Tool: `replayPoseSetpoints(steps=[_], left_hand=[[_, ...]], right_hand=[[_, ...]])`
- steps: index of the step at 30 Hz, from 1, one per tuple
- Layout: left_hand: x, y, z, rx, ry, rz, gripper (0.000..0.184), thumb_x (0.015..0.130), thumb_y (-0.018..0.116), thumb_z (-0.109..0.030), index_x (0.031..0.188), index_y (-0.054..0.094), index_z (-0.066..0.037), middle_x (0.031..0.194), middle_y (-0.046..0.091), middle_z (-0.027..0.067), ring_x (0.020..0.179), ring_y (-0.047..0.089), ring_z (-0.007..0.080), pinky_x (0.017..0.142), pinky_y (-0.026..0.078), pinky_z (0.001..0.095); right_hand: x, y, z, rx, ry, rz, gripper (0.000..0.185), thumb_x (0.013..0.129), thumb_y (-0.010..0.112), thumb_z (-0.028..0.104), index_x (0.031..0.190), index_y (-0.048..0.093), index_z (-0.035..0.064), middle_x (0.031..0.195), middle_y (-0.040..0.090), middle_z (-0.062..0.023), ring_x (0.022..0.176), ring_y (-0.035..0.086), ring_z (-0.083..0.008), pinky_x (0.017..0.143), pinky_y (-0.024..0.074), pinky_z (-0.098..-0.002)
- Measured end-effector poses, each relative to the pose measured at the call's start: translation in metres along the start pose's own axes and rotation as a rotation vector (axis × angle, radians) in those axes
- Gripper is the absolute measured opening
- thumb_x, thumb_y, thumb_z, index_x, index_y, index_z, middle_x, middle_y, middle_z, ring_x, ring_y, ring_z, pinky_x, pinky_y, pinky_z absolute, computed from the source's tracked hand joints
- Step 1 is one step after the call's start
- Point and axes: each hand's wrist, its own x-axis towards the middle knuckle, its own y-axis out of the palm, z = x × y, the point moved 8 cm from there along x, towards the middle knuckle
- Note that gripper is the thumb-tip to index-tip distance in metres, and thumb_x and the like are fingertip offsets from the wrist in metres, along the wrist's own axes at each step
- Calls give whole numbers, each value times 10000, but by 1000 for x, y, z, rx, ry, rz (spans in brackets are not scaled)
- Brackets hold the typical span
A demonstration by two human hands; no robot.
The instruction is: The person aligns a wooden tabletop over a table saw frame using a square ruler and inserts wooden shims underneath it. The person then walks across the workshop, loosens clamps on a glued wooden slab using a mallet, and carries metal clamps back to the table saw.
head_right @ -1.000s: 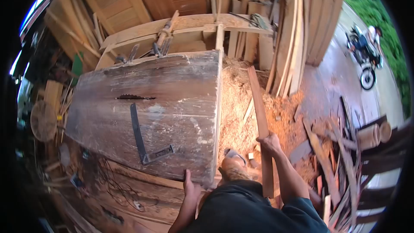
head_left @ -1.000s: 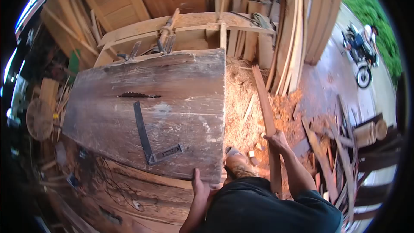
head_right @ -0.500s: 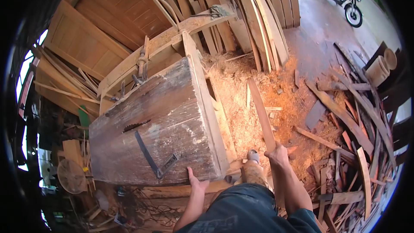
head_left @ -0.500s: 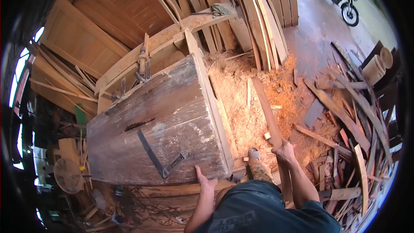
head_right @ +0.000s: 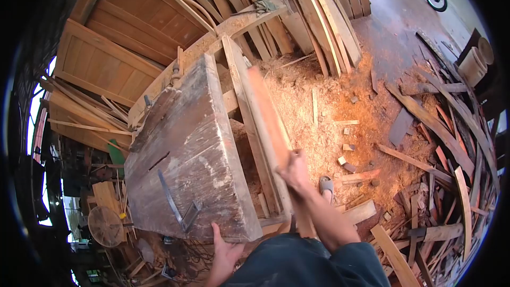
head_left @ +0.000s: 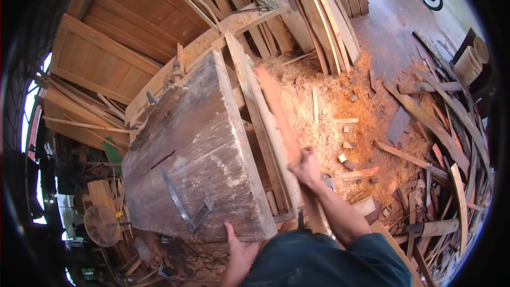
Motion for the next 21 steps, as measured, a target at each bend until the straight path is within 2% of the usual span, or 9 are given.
replayPoseSetpoints(steps=[1, 2, 5, 6, 8, 13, 15, 16, 21], left_hand=[[1, 1, 0, 28, -9, -12, 845, 840, 568, -680, 1414, 418, -77, 1430, 445, 120, 1343, 383, 309, 1159, 266, 500], [8, -11, -2, 39, -16, -32, 817, 871, 487, -701, 1418, 407, -100, 1398, 475, 121, 1296, 425, 315, 1145, 269, 501], [10, -22, -1, 34, -89, -24, 806, 874, 488, -696, 1412, 413, -102, 1389, 488, 111, 1294, 431, 304, 1140, 281, 487], [8, -18, -2, 55, -83, -1, 837, 854, 523, -694, 1422, 397, -93, 1407, 467, 120, 1311, 416, 307, 1148, 275, 492], [6, -5, -3, 90, -69, 59, 907, 815, 592, -690, 1443, 365, -76, 1441, 426, 136, 1345, 384, 314, 1162, 263, 502], [9, -13, -5, 23, -110, 3, 880, 833, 575, -682, 1437, 367, -77, 1430, 441, 132, 1335, 398, 311, 1155, 276, 496], [10, -12, -6, 23, -90, -1, 871, 839, 571, -678, 1436, 369, -76, 1425, 445, 132, 1333, 399, 310, 1154, 276, 497], [11, -11, -6, 14, -81, -6, 866, 842, 570, -676, 1434, 372, -75, 1424, 446, 133, 1333, 400, 310, 1154, 275, 498], [7, -7, -7, 2, -65, -83, 856, 844, 574, -669, 1427, 380, -73, 1421, 445, 137, 1327, 401, 321, 1154, 273, 504]], right_hand=[[2, 32, 1, 49, -2, 4, 657, 639, 764, 201, 1198, 581, -92, 1107, 541, -235, 1017, 561, -362, 932, 496, -409], [2, 62, 7, 57, -21, 8, 644, 638, 763, 203, 1185, 586, -86, 1113, 538, -231, 1035, 552, -369, 940, 490, -411], [11, 129, 23, -10, -148, 14, 559, 661, 749, 217, 1120, 601, -66, 1137, 517, -210, 1067, 517, -375, 936, 459, -430], [12, 139, 29, -92, -207, -28, 484, 697, 730, 227, 1072, 602, -51, 1139, 519, -199, 1063, 504, -360, 908, 437, -441], [19, 157, 30, -201, -195, -19, 523, 705, 744, 262, 1103, 584, -35, 1155, 502, -192, 1109, 475, -346, 940, 412, -444], [41, 105, 39, -204, -137, 83, 509, 726, 725, 233, 1112, 543, -45, 1158, 481, -215, 1136, 479, -371, 967, 446, -441], [60, 85, 27, -151, -111, -58, 501, 702, 744, 184, 1085, 530, -59, 1151, 476, -232, 1112, 499, -395, 956, 472, -431], [66, 74, 31, -181, -207, -135, 494, 681, 757, 146, 1064, 527, -65, 1157, 468, -237, 1082, 513, -405, 931, 486, -431], [63, 79, 43, -61, -154, -40, 570, 660, 768, 139, 1127, 539, -93, 1159, 457, -245, 1081, 511, -405, 943, 479, -427]])
